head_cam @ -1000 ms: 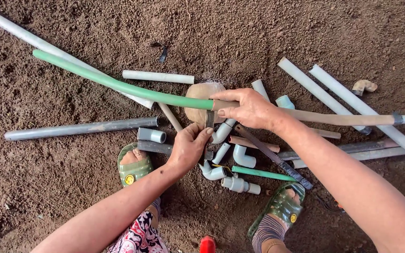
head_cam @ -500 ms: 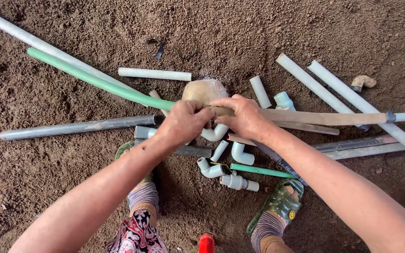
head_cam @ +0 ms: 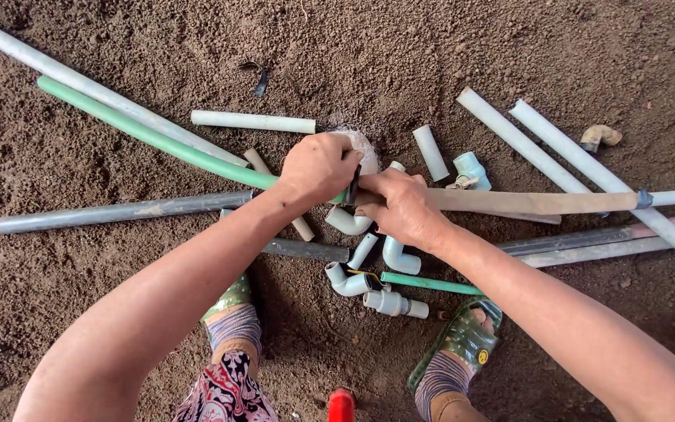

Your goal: The person sits on a small red stool on the ground and assembles various PVC pipes and fittings. They pick up different pipe segments and connectors, fit them together by hand, and arrange the components on the dirt surface.

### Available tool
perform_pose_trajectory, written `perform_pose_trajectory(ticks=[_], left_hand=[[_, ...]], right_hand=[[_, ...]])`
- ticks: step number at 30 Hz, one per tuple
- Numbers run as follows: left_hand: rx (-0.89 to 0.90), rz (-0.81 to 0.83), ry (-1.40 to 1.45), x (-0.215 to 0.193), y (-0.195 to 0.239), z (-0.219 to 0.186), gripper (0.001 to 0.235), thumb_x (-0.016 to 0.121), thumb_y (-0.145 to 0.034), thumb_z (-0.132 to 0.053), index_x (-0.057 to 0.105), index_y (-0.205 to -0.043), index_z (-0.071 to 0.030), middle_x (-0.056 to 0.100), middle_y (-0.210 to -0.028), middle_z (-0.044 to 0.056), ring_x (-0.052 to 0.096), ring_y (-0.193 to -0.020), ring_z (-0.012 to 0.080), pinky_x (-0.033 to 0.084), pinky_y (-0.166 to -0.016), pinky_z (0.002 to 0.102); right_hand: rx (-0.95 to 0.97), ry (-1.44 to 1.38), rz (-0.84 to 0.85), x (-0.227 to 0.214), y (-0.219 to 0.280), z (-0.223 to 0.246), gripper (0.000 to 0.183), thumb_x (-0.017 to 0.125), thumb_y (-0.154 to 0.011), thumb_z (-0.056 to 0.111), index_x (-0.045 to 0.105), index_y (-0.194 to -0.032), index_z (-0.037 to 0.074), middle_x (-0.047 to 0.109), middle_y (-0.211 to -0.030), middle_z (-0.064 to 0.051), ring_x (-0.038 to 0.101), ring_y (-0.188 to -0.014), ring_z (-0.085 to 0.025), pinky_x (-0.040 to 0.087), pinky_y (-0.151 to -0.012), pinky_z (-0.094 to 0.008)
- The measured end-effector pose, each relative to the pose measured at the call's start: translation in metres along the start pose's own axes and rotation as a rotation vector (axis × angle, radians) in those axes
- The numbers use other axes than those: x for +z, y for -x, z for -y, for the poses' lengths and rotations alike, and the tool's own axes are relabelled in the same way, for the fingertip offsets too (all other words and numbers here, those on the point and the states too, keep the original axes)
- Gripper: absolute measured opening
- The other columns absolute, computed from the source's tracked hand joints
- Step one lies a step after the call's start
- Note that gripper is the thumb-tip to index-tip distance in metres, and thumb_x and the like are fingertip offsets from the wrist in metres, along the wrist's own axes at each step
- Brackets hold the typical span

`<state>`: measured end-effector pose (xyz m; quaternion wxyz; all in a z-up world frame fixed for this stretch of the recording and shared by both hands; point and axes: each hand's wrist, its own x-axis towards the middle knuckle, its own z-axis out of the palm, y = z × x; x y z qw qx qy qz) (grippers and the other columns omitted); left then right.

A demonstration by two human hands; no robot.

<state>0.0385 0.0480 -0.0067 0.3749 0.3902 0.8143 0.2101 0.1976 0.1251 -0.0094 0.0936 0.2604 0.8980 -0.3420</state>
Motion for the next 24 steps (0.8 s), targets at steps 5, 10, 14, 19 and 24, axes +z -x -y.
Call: perform_pose_trajectory(ticks=[5, 10, 14, 19, 24], left_hand=[[0.086, -0.011, -0.101, 0.022, -0.025, 0.024, 0.027, 0.053, -0.083, -0.028, 0.069, -0.081, -0.007, 0.067, -0.073, 0.015, 0.068, -0.076, 0.0327, 0.056, -0.067, 0.044], [0.062, 0.11, -0.245, 0.034, -0.034, 0.032, 0.035, 0.049, -0.079, -0.03, 0.07, -0.081, -0.002, 0.065, -0.074, 0.019, 0.068, -0.077, 0.0341, 0.057, -0.069, 0.044], [0.091, 0.116, -0.22, 0.051, -0.064, 0.049, 0.031, 0.052, -0.075, -0.028, 0.07, -0.076, -0.003, 0.064, -0.07, 0.018, 0.068, -0.074, 0.0348, 0.058, -0.065, 0.045], [0.048, 0.141, -0.182, 0.046, -0.057, 0.045, 0.03, 0.052, -0.074, -0.027, 0.07, -0.071, -0.002, 0.063, -0.063, 0.017, 0.068, -0.066, 0.0341, 0.057, -0.059, 0.044], [0.038, 0.155, -0.166, 0.042, -0.064, 0.047, 0.031, 0.054, -0.074, -0.025, 0.069, -0.072, 0.002, 0.063, -0.065, 0.021, 0.067, -0.068, 0.0365, 0.055, -0.06, 0.046]], right_hand=[[-0.018, 0.019, -0.022, 0.002, 0.0, -0.007, 0.04, 0.076, -0.073, 0.035, 0.063, -0.11, 0.034, 0.061, -0.092, 0.006, 0.061, -0.097, -0.015, 0.038, -0.086, -0.029], [-0.019, 0.054, -0.013, 0.006, 0.003, -0.006, 0.041, 0.073, -0.074, 0.035, 0.061, -0.113, 0.04, 0.06, -0.094, 0.008, 0.059, -0.1, -0.014, 0.037, -0.087, -0.029], [-0.047, 0.061, -0.022, 0.004, 0.004, -0.004, 0.041, 0.073, -0.075, 0.032, 0.061, -0.114, 0.037, 0.06, -0.094, 0.007, 0.059, -0.099, -0.016, 0.037, -0.088, -0.03], [-0.041, 0.044, -0.03, 0.001, 0.004, -0.002, 0.043, 0.072, -0.076, 0.03, 0.058, -0.116, 0.038, 0.06, -0.094, 0.009, 0.058, -0.101, -0.014, 0.037, -0.089, -0.031], [-0.05, 0.049, -0.016, -0.003, 0.005, 0.003, 0.05, 0.072, -0.077, 0.027, 0.052, -0.122, 0.035, 0.061, -0.095, 0.004, 0.059, -0.101, -0.019, 0.038, -0.089, -0.034]])
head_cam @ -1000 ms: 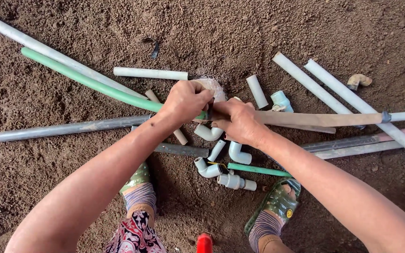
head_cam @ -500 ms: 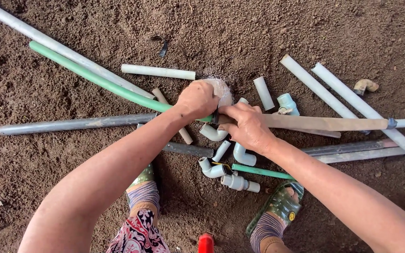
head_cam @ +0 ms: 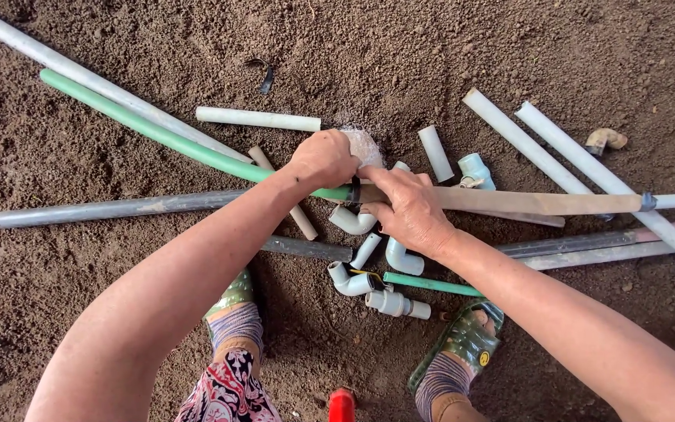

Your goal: The person sits on a small red stool on the ground and assembles various PVC pipes and fittings. They pick up different pipe segments and connectors, fit them together by hand, and arrange the components on the dirt surface.

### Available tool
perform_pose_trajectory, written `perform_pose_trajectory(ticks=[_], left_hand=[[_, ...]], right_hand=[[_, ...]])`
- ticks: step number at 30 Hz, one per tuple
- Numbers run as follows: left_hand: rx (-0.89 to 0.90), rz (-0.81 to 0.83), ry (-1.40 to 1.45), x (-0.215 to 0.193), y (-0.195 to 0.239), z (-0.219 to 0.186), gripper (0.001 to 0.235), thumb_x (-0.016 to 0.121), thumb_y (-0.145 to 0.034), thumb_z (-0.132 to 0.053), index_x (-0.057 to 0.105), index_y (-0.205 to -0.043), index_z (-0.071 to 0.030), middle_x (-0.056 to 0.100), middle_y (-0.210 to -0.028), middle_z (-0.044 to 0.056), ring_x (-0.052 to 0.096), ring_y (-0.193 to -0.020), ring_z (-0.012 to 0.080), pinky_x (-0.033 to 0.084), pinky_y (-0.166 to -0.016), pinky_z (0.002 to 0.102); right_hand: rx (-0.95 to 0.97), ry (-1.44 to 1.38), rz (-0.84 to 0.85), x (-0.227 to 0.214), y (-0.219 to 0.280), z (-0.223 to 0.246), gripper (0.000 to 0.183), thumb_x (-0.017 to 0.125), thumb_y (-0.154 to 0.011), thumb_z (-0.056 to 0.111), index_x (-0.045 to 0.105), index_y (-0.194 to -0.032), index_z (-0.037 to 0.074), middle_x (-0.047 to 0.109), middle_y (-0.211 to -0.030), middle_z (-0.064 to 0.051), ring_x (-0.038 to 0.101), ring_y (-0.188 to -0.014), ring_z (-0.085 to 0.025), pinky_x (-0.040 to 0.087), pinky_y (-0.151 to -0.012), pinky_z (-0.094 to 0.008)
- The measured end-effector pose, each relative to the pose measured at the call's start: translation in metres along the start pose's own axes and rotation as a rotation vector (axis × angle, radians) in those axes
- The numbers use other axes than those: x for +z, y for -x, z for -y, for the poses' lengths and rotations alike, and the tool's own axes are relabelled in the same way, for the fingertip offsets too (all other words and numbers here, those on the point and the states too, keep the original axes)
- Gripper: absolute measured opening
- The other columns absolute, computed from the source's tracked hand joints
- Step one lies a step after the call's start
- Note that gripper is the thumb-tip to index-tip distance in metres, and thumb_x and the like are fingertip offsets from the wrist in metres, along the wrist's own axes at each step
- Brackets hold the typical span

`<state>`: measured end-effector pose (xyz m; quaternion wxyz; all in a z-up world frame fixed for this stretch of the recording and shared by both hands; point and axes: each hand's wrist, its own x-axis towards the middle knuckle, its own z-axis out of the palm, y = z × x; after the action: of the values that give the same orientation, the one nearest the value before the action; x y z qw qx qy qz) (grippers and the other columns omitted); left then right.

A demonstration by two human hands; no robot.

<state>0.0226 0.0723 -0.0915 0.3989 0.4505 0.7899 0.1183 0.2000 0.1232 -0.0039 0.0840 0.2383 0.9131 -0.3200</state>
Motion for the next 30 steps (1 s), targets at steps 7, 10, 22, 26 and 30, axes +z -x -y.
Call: perform_pose_trajectory(ticks=[7, 10, 22, 26, 30], left_hand=[[-0.096, 0.019, 0.132, -0.05, 0.05, -0.029, 0.026, 0.055, -0.089, -0.026, 0.065, -0.092, -0.001, 0.066, -0.076, 0.017, 0.068, -0.073, 0.0299, 0.059, -0.066, 0.043], [0.072, -0.437, 0.307, -0.052, 0.083, -0.033, 0.027, 0.059, -0.092, -0.029, 0.057, -0.098, -0.003, 0.059, -0.088, 0.014, 0.067, -0.082, 0.0297, 0.055, -0.07, 0.043], [0.157, -0.467, 0.665, 0.061, 0.108, 0.019, 0.035, 0.068, -0.085, -0.016, 0.055, -0.112, 0.003, 0.052, -0.11, 0.026, 0.067, -0.076, 0.0342, 0.054, -0.066, 0.044], [0.176, -0.358, 0.721, 0.02, 0.112, -0.015, 0.043, 0.068, -0.084, -0.014, 0.054, -0.118, 0.007, 0.054, -0.102, 0.026, 0.068, -0.074, 0.0382, 0.057, -0.065, 0.043], [0.09, -0.328, 0.759, 0.049, 0.09, -0.002, 0.033, 0.071, -0.082, -0.026, 0.065, -0.105, -0.003, 0.066, -0.088, 0.02, 0.067, -0.07, 0.0279, 0.051, -0.065, 0.037]], right_hand=[[0.033, 0.024, 0.128, -0.007, -0.002, 0.006, 0.044, 0.066, -0.083, 0.028, 0.051, -0.124, 0.038, 0.058, -0.095, 0.002, 0.057, -0.102, -0.021, 0.037, -0.089, -0.034], [0.08, -0.071, 0.202, -0.016, -0.009, 0.005, 0.042, 0.064, -0.085, 0.029, 0.053, -0.124, 0.035, 0.059, -0.098, -0.004, 0.057, -0.104, -0.025, 0.036, -0.089, -0.035], [0.303, -0.314, 0.487, -0.086, -0.03, 0.055, 0.044, 0.054, -0.089, 0.018, 0.051, -0.133, 0.017, 0.059, -0.117, -0.022, 0.059, -0.106, -0.037, 0.044, -0.093, -0.046], [0.245, -0.378, 0.464, -0.081, -0.03, 0.048, 0.047, 0.06, -0.085, 0.023, 0.053, -0.13, 0.013, 0.057, -0.12, -0.026, 0.056, -0.111, -0.04, 0.045, -0.093, -0.05], [0.291, -0.438, 0.481, -0.083, -0.03, 0.053, 0.048, 0.063, -0.083, 0.023, 0.056, -0.128, 0.009, 0.061, -0.116, -0.025, 0.059, -0.104, -0.032, 0.049, -0.088, -0.043]])
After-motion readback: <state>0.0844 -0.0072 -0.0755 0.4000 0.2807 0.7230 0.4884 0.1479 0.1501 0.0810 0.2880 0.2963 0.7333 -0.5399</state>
